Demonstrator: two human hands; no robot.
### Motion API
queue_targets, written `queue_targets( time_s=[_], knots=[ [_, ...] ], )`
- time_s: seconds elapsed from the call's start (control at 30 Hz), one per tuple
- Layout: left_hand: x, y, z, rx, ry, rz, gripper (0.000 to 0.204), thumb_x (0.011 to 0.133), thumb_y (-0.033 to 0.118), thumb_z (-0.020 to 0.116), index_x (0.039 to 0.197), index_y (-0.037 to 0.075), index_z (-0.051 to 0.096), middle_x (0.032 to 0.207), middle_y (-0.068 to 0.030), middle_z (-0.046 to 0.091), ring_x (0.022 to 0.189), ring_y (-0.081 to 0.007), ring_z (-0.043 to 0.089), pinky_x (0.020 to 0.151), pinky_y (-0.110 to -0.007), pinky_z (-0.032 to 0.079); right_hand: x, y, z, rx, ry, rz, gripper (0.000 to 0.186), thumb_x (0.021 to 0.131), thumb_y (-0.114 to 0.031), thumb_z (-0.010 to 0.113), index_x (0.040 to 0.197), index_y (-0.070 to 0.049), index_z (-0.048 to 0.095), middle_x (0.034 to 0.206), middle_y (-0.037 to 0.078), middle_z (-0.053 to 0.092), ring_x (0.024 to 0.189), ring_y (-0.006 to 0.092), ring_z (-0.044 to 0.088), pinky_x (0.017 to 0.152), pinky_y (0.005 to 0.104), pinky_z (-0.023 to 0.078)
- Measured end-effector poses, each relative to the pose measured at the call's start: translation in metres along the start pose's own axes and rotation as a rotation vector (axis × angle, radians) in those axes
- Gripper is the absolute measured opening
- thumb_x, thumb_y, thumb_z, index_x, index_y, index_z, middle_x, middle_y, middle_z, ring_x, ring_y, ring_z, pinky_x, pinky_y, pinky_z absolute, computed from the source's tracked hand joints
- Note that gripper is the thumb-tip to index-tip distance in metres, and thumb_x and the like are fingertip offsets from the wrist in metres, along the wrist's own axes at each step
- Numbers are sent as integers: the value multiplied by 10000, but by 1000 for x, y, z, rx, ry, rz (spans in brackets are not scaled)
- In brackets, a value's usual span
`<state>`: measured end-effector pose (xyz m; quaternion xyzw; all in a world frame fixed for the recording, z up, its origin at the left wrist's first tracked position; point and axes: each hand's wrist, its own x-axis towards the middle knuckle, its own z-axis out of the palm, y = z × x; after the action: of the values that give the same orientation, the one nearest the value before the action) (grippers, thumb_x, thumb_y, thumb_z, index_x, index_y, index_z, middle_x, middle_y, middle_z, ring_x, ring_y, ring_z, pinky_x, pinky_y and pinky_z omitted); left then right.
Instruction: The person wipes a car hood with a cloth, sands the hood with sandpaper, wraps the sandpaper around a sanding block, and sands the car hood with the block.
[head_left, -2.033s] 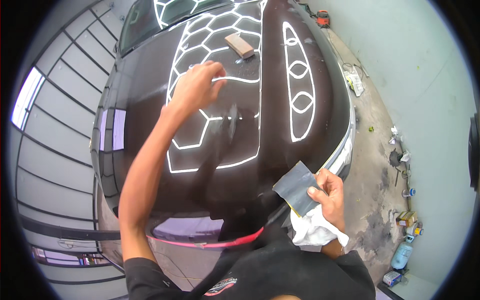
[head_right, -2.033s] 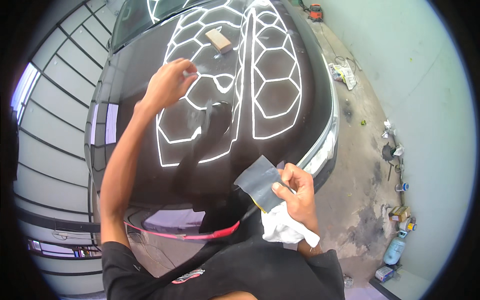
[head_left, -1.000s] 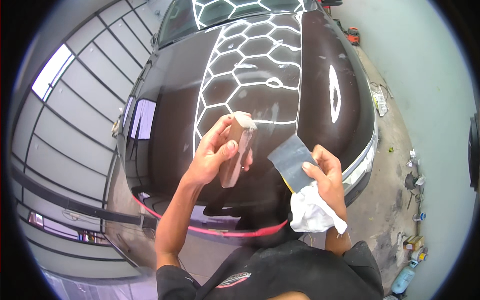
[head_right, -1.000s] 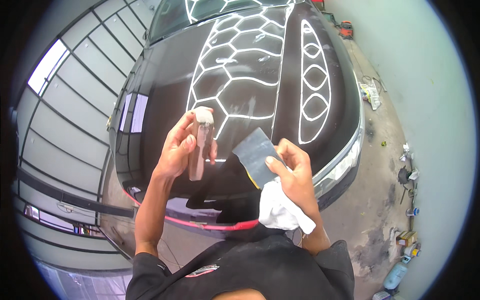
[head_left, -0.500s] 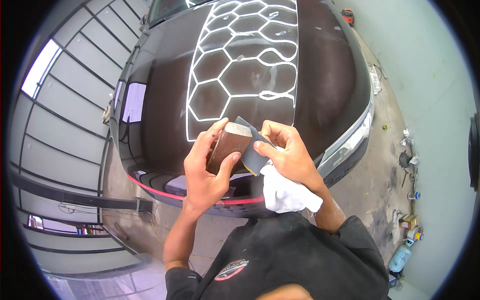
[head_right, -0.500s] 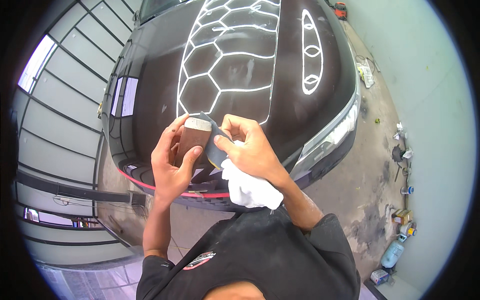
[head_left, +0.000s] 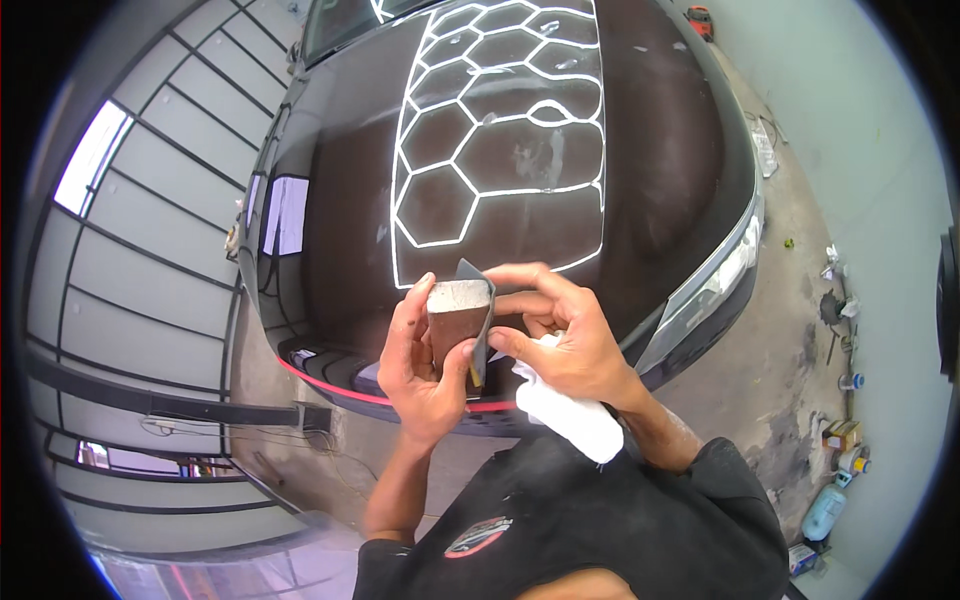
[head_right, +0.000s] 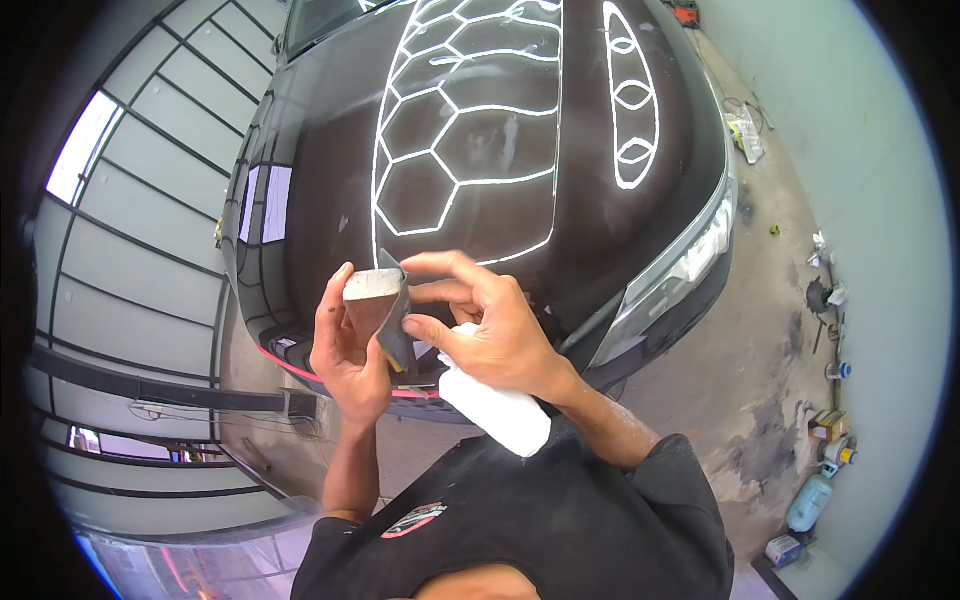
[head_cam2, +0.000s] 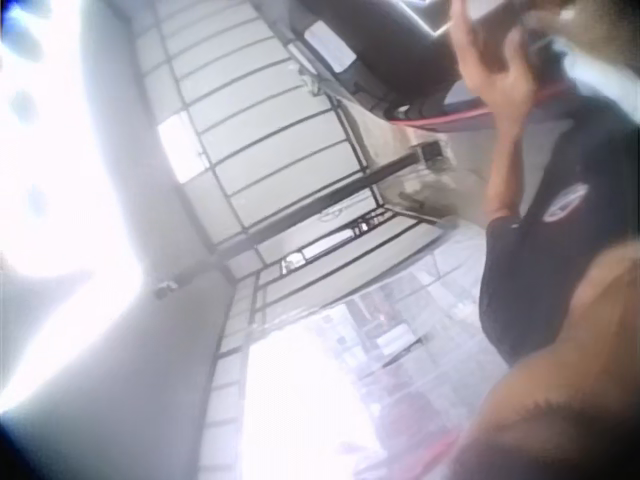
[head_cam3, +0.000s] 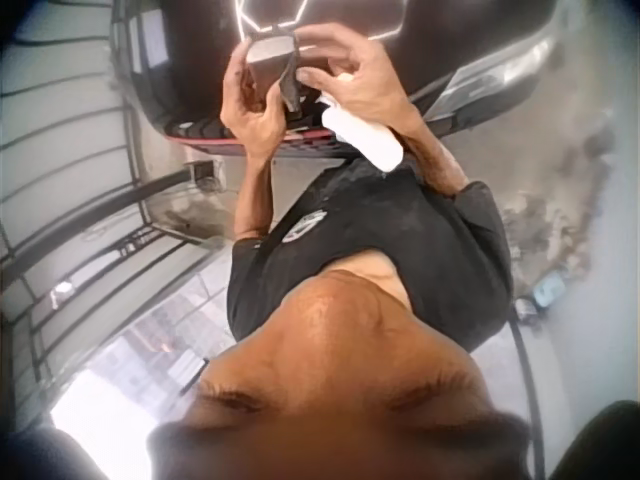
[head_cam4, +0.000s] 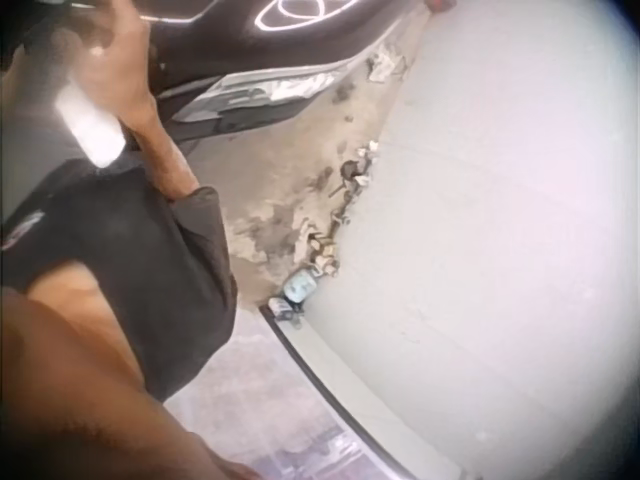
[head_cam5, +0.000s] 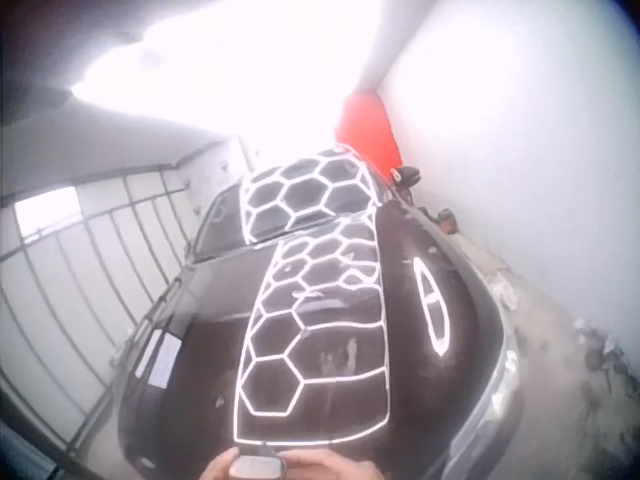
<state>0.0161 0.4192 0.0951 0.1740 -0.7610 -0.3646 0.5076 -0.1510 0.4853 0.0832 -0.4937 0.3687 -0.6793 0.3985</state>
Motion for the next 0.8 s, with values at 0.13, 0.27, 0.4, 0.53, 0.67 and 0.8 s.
queue_targets(
  time_s=[0.13,0.27,0.4,0.53,0.67,0.8],
  knots=[
    [-11,-11,-12,220,8,16,529,937,-46,510,1456,-58,405,1415,-179,489,1273,-235,519,1064,-361,422,1,10,3,-126,6,-22,374,837,-106,798,1191,-28,710,939,62,759,565,-1,333,494,204,280],
    [-6,-15,-3,-62,54,-31,504,1056,235,466,1467,-45,384,1419,-197,499,1244,-241,535,1045,-366,437,6,10,12,-125,45,-290,401,826,-96,792,1185,44,681,907,142,731,629,111,583,587,275,468],
    [-16,-12,-5,-87,3,-88,802,1010,468,539,1498,-109,269,1375,-161,514,1225,-223,525,1063,-362,404,6,3,11,-152,22,-193,389,828,-76,767,1168,82,665,873,181,707,709,228,674,648,316,511],
    [-20,-10,-7,12,27,-218,736,951,213,691,1501,-92,308,1380,-156,517,1229,-205,516,1069,-345,387,7,14,13,-161,57,-222,379,829,-75,752,1165,80,666,845,171,701,686,243,666,636,325,511],
    [-22,-1,-12,37,-62,-225,669,943,84,662,1496,-90,329,1407,-160,505,1254,-212,510,1066,-329,393,-2,21,7,-220,28,-204,375,808,-39,771,1158,64,681,823,146,696,648,177,634,592,298,488],
    [-22,5,-11,316,-127,-208,600,882,30,690,1416,-102,451,1088,-127,604,908,-178,567,810,-294,473,-11,10,-3,-312,54,-81,427,808,-45,774,1207,57,661,829,139,693,655,195,639,608,295,496]
  ],
)
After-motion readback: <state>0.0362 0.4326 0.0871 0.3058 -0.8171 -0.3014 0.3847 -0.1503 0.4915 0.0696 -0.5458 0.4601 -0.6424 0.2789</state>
